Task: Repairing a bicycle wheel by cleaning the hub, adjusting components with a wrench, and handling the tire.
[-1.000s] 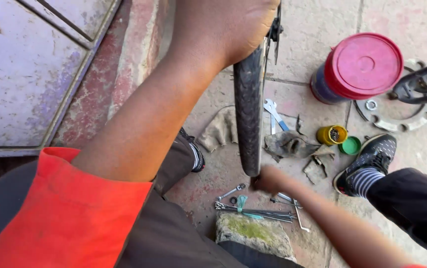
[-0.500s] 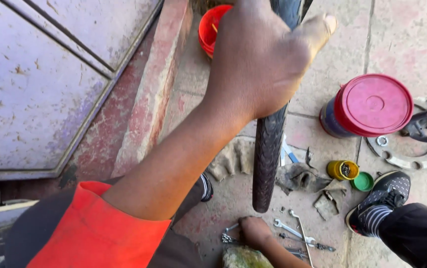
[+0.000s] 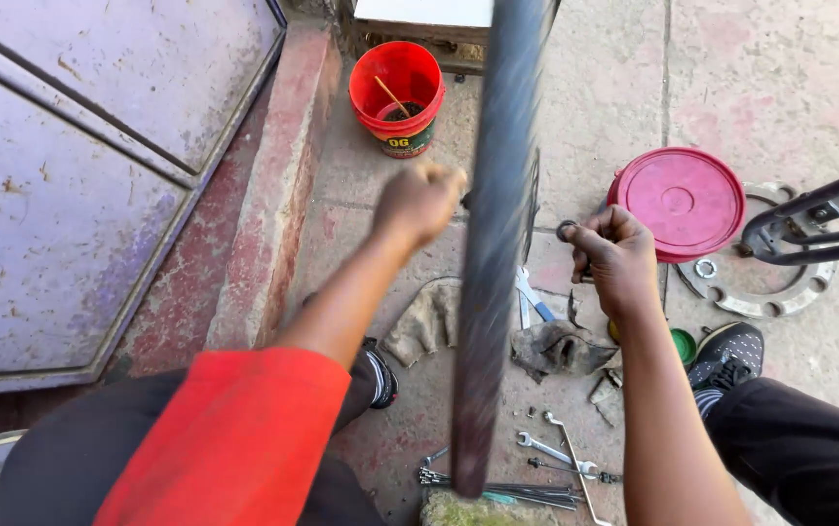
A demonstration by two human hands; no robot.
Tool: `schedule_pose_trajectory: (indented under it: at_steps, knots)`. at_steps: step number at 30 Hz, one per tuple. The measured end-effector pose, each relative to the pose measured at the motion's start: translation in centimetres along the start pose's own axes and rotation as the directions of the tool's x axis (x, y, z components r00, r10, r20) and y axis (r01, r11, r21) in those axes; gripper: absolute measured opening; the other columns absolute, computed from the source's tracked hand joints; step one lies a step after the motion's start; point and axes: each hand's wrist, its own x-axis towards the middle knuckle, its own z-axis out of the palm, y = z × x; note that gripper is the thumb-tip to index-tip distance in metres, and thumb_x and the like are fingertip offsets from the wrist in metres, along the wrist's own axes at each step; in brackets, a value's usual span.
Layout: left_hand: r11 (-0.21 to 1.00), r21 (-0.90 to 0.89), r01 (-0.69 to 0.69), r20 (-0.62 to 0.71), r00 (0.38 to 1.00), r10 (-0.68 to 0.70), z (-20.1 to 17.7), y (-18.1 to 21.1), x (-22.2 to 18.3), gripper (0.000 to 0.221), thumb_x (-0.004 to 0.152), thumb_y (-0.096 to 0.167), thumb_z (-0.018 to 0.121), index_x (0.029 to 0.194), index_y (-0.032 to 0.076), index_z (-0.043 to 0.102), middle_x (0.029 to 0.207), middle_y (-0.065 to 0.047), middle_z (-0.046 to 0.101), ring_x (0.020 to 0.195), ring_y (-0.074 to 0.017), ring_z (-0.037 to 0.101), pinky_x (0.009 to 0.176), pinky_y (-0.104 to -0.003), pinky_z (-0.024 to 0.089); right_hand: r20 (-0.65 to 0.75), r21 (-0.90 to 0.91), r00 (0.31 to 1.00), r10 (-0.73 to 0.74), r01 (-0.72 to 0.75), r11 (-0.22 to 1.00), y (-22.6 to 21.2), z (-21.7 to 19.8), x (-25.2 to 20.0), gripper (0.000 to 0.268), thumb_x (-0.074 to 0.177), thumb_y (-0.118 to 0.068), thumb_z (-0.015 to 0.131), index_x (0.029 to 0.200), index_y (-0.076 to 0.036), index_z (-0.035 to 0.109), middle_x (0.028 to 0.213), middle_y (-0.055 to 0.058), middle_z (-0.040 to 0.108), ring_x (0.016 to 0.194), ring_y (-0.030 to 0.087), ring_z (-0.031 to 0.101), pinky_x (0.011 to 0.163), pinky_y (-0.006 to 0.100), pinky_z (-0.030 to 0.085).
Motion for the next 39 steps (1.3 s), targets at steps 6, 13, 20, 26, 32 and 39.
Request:
schedule_pose_trajectory:
  at_steps: [6,13,20,26,32,39]
  knots:
    - [0.959,-0.267,-0.095,-0.130,0.990,0.062,7.1,-4.7,3.2,0.033,0.080,0.029,0.071,0.101,0.006,0.060,0.092,-0.004,0.054,0.089,-0.0211,0.058,0.075,-0.032,0.041,0.016,0.168,0.999,0.028,-0.030,0.985,1.0,1.9,0.8,0.020,0.077,0.001,0.081,0.080,0.007,0.062,0.061,0.014,0.051,0.041,0.017,0.052,0.032,0.029,0.049]
    - [0.960,0.279,0.035,-0.178,0.984,0.015,3.3,1.5,2.2,0.041,0.074,0.051,0.077,0.073,0.011,0.066,0.078,-0.012,0.070,0.092,-0.0372,0.069,0.076,-0.047,0.053,0.125,0.320,0.992,0.035,-0.074,0.944,2.9,1.7,2.7,0.019,0.078,0.001,0.079,0.084,0.007,0.062,0.066,0.015,0.055,0.043,0.013,0.051,0.034,0.027,0.049]
    - [0.966,0.248,-0.073,0.142,0.989,0.038,1.0,6.7,1.7,0.025,0.074,0.046,0.069,0.079,0.024,0.080,0.063,0.002,0.072,0.067,-0.0161,0.071,0.069,-0.027,0.057,0.142,0.431,0.990,-0.004,-0.058,0.900,5.1,2.5,4.7,0.018,0.080,0.004,0.075,0.093,0.008,0.063,0.070,0.016,0.059,0.042,0.014,0.052,0.034,0.028,0.050]
    - [0.961,0.236,-0.143,0.385,0.922,0.042,0.4,6.5,1.0,0.066,0.083,0.019,0.061,0.143,0.017,0.034,0.120,-0.007,0.068,0.111,-0.0263,0.065,0.093,-0.039,0.051,0.166,0.474,0.986,0.017,-0.095,0.875,4.5,1.8,4.7,0.023,0.079,0.005,0.073,0.099,0.006,0.062,0.075,0.014,0.059,0.041,0.013,0.052,0.033,0.027,0.049]
    - [0.957,-0.090,-0.277,0.440,0.851,0.287,0.8,4.7,0.2,0.068,0.085,0.000,0.048,0.149,-0.002,0.026,0.152,-0.022,0.042,0.137,-0.0320,0.048,0.105,-0.037,0.044,0.357,0.424,0.924,0.135,-0.289,0.858,4.6,0.5,5.5,0.029,0.077,0.005,0.072,0.105,0.001,0.067,0.077,0.007,0.061,0.051,0.010,0.048,0.042,0.022,0.041]
    - [0.937,0.329,0.120,-0.065,0.992,-0.105,0.4,8.6,-4.6,0.018,0.085,0.019,0.064,0.095,0.016,0.079,0.061,0.002,0.071,0.049,-0.0114,0.052,0.049,-0.029,0.042,0.377,0.399,0.912,0.161,-0.317,0.860,5.0,1.9,5.6,0.021,0.077,0.003,0.072,0.098,0.000,0.071,0.078,0.008,0.064,0.051,0.010,0.050,0.040,0.023,0.044]
